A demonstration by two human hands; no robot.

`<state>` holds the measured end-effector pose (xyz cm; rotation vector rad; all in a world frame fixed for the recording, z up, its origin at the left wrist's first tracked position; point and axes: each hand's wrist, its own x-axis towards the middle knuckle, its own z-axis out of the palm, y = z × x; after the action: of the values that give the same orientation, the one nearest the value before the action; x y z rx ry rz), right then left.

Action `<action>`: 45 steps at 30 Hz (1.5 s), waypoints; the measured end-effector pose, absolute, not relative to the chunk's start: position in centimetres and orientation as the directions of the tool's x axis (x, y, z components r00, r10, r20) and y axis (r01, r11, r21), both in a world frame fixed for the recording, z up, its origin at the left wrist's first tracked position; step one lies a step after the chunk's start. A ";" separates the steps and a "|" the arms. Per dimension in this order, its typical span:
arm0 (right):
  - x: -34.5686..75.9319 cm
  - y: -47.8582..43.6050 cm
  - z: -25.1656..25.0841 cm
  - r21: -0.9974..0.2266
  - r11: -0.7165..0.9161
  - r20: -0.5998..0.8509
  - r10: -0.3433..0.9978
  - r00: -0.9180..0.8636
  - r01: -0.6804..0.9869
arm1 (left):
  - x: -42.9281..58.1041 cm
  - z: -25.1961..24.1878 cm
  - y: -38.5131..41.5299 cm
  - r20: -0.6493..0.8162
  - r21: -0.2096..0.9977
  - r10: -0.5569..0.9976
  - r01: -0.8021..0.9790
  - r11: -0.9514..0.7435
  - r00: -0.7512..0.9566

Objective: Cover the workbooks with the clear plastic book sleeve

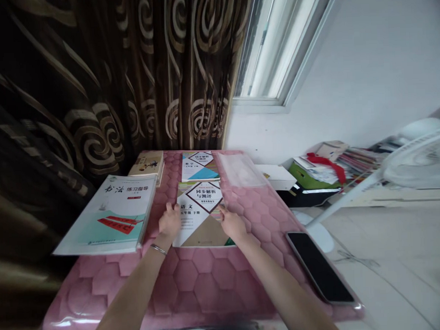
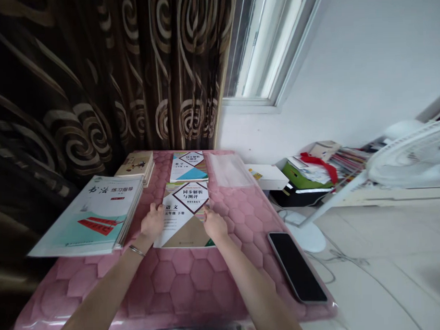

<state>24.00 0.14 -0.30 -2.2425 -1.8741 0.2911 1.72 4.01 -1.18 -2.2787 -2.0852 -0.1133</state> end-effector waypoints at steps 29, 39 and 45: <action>17.2 -6.8 -2.6 -0.249 0.412 0.302 0.893 -0.334 0.877 | -2.6 -2.7 -3.3 0.286 0.223 0.699 0.664 -0.714 0.655; 26.1 -9.3 -2.7 -0.278 0.203 0.281 0.952 -0.122 0.939 | -4.9 -1.6 -3.1 0.272 0.273 0.764 0.715 -0.644 0.585; 28.0 -9.8 -3.1 -0.311 0.077 0.205 0.979 -0.012 0.947 | -6.0 -2.3 -2.9 0.281 0.368 0.803 0.713 -0.596 0.526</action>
<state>28.00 -9.82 -3.14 -1.9107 -2.0008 0.1194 -5.98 -2.85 -2.27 -2.9220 -1.4719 -0.7223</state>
